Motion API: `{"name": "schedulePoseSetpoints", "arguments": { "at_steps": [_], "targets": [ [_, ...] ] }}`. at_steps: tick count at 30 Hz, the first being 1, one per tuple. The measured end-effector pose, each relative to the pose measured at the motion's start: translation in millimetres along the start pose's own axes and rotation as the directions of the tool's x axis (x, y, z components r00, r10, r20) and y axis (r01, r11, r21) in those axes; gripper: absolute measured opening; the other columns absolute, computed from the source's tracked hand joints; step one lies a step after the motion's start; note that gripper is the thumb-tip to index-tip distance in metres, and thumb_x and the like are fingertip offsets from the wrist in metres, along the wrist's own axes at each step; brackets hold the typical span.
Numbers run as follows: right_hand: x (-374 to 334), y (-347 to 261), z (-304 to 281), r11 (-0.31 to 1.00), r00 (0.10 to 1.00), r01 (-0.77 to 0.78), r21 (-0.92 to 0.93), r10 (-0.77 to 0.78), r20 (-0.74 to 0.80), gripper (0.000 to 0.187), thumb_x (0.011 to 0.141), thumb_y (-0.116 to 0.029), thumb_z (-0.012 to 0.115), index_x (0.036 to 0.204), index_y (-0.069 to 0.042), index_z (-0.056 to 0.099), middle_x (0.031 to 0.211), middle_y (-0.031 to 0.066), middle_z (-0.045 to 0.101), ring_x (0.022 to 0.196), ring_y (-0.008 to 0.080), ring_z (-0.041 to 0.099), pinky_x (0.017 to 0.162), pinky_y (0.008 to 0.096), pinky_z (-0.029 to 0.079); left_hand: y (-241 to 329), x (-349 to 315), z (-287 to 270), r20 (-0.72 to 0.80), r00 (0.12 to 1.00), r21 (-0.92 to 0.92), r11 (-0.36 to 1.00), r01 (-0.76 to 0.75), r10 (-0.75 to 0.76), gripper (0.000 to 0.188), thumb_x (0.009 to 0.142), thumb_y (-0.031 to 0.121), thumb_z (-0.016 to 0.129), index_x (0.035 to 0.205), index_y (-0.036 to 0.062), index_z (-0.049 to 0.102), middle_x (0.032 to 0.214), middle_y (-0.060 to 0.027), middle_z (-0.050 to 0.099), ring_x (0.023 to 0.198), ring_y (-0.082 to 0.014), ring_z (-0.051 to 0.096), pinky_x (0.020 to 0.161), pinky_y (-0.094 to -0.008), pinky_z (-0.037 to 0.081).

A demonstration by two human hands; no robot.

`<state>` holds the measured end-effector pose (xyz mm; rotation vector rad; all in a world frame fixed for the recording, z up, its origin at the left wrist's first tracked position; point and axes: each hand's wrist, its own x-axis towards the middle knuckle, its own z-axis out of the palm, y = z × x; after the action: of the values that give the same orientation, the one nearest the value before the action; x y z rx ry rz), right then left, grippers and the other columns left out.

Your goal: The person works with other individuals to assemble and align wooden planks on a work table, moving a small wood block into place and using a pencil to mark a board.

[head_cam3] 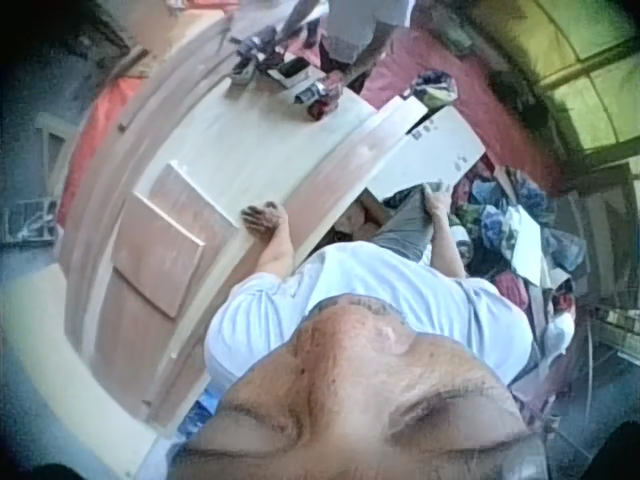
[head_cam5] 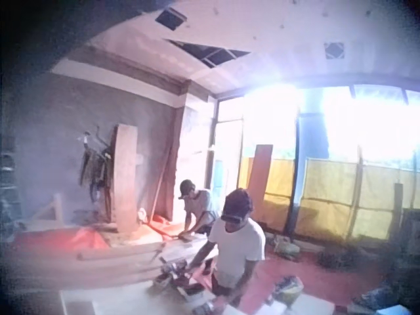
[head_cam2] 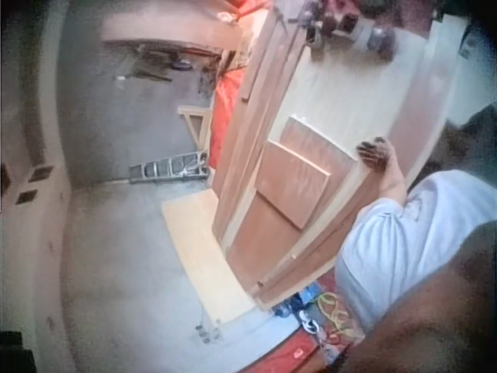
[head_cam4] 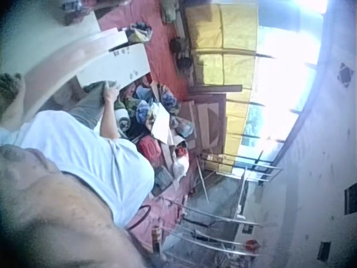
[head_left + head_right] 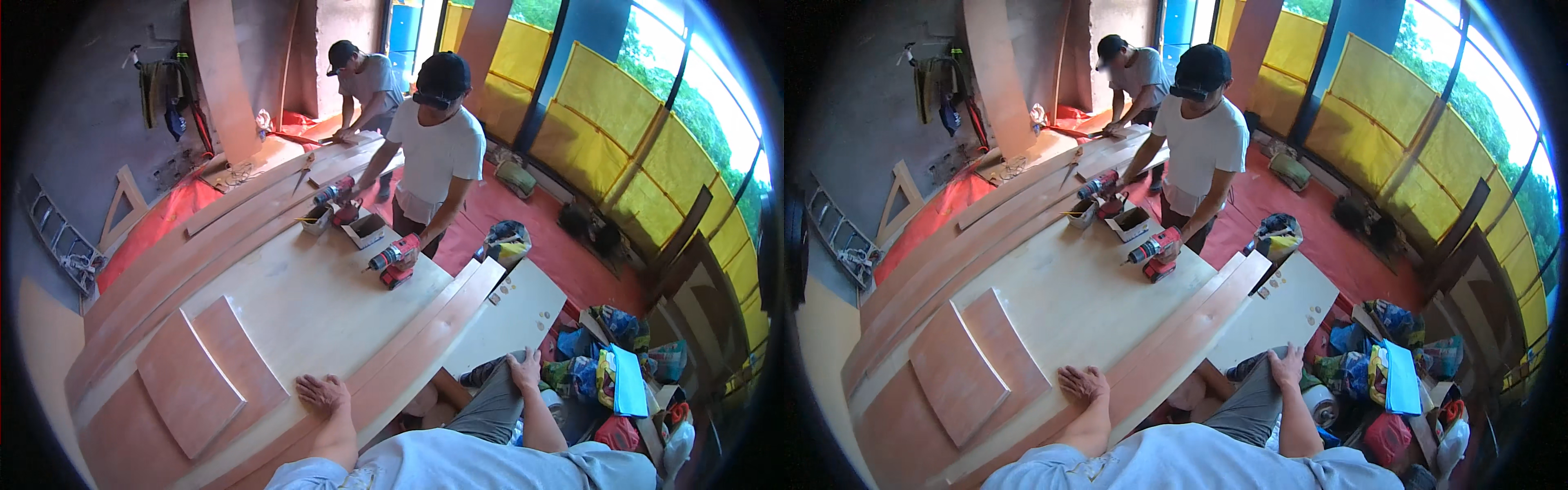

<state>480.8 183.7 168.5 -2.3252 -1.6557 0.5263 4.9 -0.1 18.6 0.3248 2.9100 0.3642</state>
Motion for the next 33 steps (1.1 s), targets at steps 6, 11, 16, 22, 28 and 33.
{"name": "schedulePoseSetpoints", "arguments": {
  "at_steps": [6,11,16,22,28,33],
  "targets": [
    [13.5,-2.4,-6.5,0.989,0.989,-0.136,-0.062,0.139,0.049,0.095,0.09,-0.062,0.078,0.165,-0.011,0.047,0.162,0.0267,0.049,0.149,0.0462,0.052,0.122,0.0549,0.045,-4.6,2.9,10.3,-0.001,0.999,0.025,0.998,-0.053,0.053,0.083,0.108,0.047,0.042,0.173,-0.003,0.028,0.184,-0.0241,0.017,0.171,-0.039,0.014,0.139,-0.054,0.007],
    [22.3,-5.4,-3.3,0.986,0.987,-0.136,-0.1,0.144,0.076,0.099,0.089,-0.062,0.078,0.168,-0.013,0.043,0.164,0.0289,0.046,0.15,0.0491,0.05,0.123,0.0563,0.044,-10.6,10.7,29.2,0.024,0.998,0.046,0.998,-0.05,0.049,0.084,0.108,0.047,0.044,0.173,-0.0033,0.028,0.184,-0.0261,0.015,0.171,-0.0417,0.012,0.138,-0.0563,0.005],
    [24.9,-16.7,-0.5,0.978,0.977,-0.165,-0.127,0.18,0.116,0.095,0.09,-0.062,0.079,0.167,-0.018,0.044,0.165,0.0273,0.044,0.151,0.0493,0.048,0.12,0.0579,0.047,-26.5,13.2,28.7,0.049,0.994,0.036,0.994,-0.099,0.097,0.086,0.108,0.048,0.052,0.173,-0.0011,0.028,0.184,-0.0247,0.013,0.171,-0.0411,0.009,0.138,-0.0566,0.004],
    [20.9,-25.8,-0.3,0.981,0.98,-0.164,-0.106,0.174,0.092,0.093,0.09,-0.06,0.078,0.166,-0.017,0.047,0.165,0.0266,0.045,0.15,0.0491,0.049,0.12,0.0574,0.047,-42.5,9.7,17.8,0.005,0.968,-0.074,0.965,-0.251,0.252,0.077,0.112,0.048,0.051,0.168,-0.0029,0.038,0.183,-0.0264,0.018,0.17,-0.0424,0.013,0.138,-0.0557,0.009],
    [19.0,-27.2,1.6,0.983,0.984,-0.155,-0.099,0.162,0.071,0.093,0.091,-0.06,0.077,0.166,-0.015,0.047,0.164,0.0262,0.046,0.15,0.0489,0.049,0.121,0.0575,0.046,-45.1,6.6,15.1,-0.009,0.961,-0.065,0.959,-0.277,0.277,0.073,0.114,0.045,0.049,0.167,-0.0048,0.04,0.18,-0.0281,0.024,0.169,-0.0432,0.018,0.138,-0.0544,0.011],
    [16.2,-28.3,-1.3,0.977,0.979,-0.193,-0.094,0.199,0.053,0.092,0.091,-0.06,0.077,0.166,-0.016,0.047,0.164,0.0249,0.047,0.15,0.0485,0.048,0.122,0.0569,0.045,-46.1,7.6,23.4,-0.051,0.954,-0.066,0.952,-0.3,0.297,0.075,0.114,0.046,0.049,0.165,-0.0086,0.041,0.178,-0.0319,0.026,0.168,-0.0433,0.02,0.139,-0.054,0.011]
  ]
}}
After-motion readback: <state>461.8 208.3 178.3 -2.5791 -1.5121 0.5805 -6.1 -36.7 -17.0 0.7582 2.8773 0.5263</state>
